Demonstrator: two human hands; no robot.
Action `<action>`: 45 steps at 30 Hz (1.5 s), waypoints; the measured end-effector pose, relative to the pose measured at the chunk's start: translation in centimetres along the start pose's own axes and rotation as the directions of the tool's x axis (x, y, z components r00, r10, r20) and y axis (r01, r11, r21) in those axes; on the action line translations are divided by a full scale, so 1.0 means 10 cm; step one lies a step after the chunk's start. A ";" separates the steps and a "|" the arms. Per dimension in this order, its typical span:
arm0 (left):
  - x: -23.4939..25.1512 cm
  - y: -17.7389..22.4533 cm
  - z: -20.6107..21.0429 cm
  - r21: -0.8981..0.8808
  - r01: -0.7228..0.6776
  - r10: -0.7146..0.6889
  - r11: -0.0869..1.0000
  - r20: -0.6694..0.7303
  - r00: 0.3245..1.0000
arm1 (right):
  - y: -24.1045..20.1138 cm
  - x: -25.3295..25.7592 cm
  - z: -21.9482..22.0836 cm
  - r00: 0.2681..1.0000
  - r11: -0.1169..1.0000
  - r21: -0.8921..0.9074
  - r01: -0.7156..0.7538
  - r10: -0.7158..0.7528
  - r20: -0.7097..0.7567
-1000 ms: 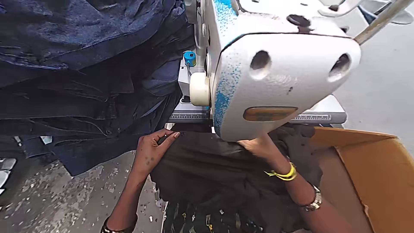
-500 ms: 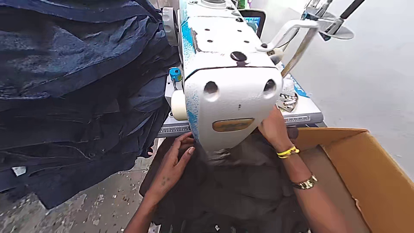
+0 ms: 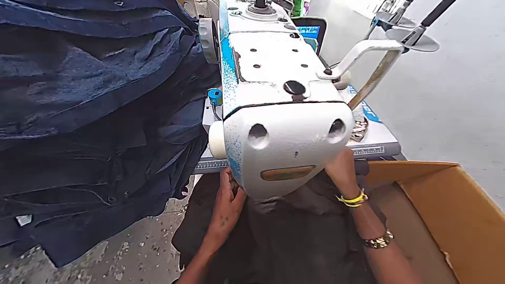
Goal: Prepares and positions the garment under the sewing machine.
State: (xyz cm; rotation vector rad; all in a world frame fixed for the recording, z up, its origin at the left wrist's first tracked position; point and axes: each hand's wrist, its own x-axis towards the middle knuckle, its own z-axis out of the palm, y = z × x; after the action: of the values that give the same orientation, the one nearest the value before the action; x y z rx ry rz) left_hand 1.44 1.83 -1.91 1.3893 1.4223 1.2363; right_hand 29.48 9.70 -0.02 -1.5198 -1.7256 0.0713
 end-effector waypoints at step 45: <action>0.01 -0.26 -0.97 0.563 -0.153 0.197 0.812 -0.018 0.980 | -0.26 -0.24 -0.13 0.910 0.988 0.121 -0.097 0.039 0.412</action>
State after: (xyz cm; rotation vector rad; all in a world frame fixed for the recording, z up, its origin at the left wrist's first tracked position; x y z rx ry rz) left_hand -8.53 0.99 -2.25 1.9219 1.8403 1.0240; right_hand 28.01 6.32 0.95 -1.5355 -1.9414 0.5729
